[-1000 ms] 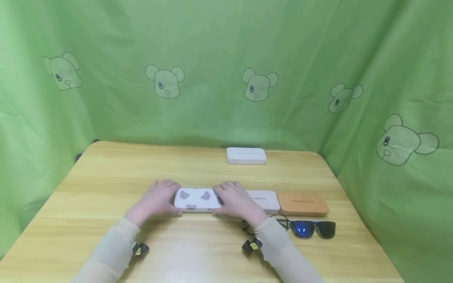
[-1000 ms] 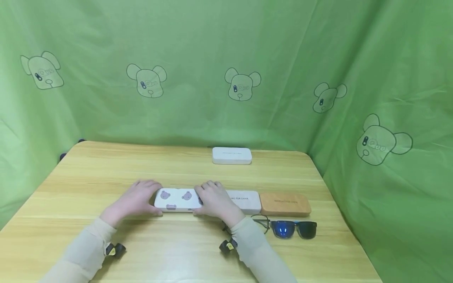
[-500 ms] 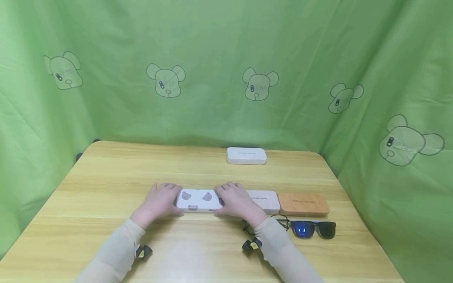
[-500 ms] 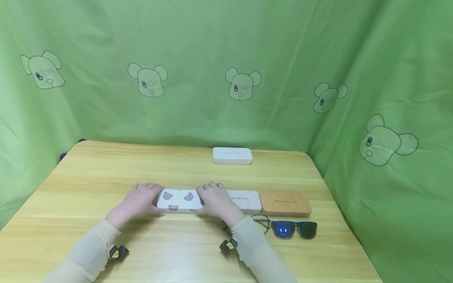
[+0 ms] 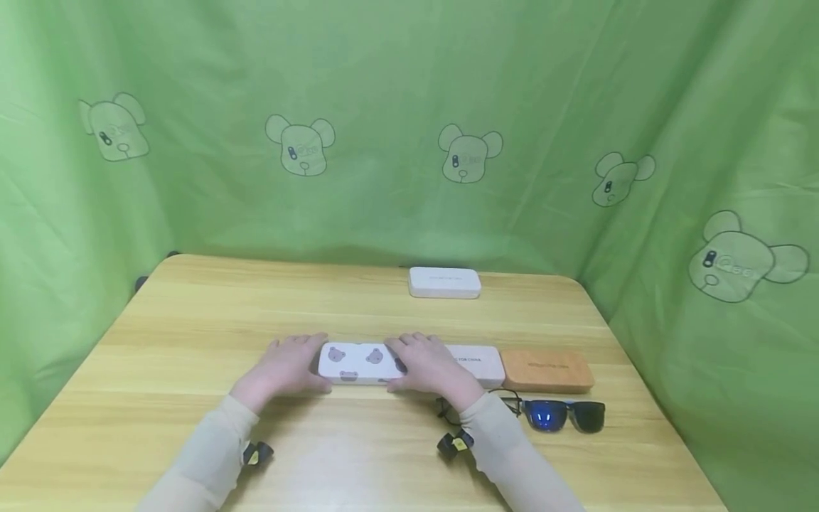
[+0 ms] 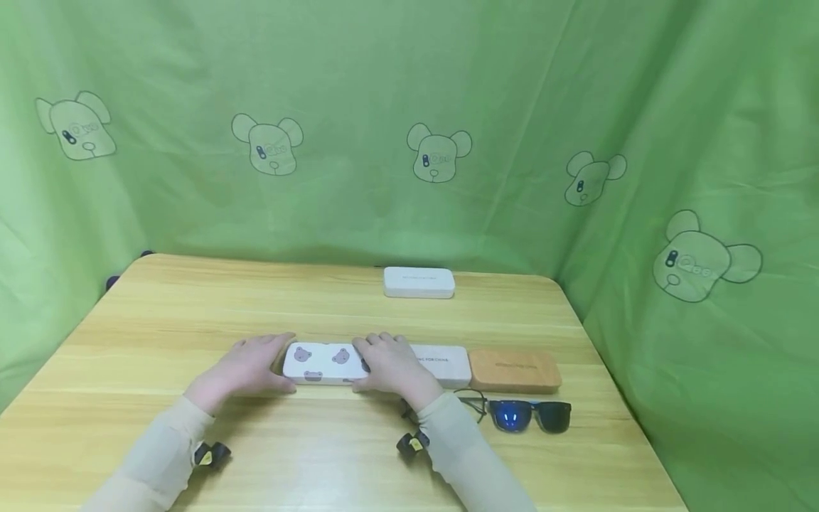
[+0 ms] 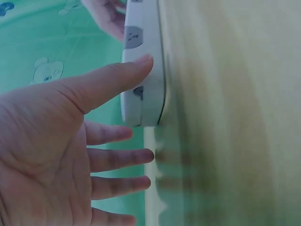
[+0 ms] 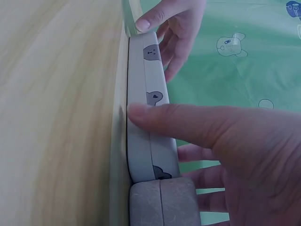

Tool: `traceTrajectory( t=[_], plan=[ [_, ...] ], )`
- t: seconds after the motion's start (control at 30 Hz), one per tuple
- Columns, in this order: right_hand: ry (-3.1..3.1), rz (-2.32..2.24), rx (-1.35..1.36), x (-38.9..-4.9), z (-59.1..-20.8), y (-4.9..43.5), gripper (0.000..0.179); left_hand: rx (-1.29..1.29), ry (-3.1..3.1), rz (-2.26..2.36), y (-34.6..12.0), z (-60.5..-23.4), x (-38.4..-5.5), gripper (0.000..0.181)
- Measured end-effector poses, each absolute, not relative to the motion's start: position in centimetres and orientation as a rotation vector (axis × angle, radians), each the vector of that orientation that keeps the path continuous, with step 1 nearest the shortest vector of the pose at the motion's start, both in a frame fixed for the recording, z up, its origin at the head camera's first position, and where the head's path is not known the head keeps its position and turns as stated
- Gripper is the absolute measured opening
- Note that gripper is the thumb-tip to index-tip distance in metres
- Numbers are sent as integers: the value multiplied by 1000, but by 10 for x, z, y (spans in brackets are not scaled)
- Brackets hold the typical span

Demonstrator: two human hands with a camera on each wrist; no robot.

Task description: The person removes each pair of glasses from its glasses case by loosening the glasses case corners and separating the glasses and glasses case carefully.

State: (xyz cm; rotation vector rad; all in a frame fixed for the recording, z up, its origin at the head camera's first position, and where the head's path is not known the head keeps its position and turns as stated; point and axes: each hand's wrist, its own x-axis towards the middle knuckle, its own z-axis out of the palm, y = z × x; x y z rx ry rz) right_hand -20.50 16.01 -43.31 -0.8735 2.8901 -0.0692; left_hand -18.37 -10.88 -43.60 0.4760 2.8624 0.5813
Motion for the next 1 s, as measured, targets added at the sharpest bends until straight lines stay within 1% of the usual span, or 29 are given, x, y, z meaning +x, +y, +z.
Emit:
traceTrajectory(
  t=[0.23,0.6,0.8,1.0],
  plan=[
    [2859,-119,-871,-204,-432,156,90,492,2795,757,-113,-440,-185,100],
    [2897,-188,-983,-202,-433,153,82,384,2749,1027,-114,-463,-186,106],
    [2888,-194,-1006,-203,-436,152,79,340,2706,1184,-111,-479,-188,104],
    [2881,-204,-1016,-204,-439,152,79,275,2739,1210,-105,-486,-186,100]
  ],
)
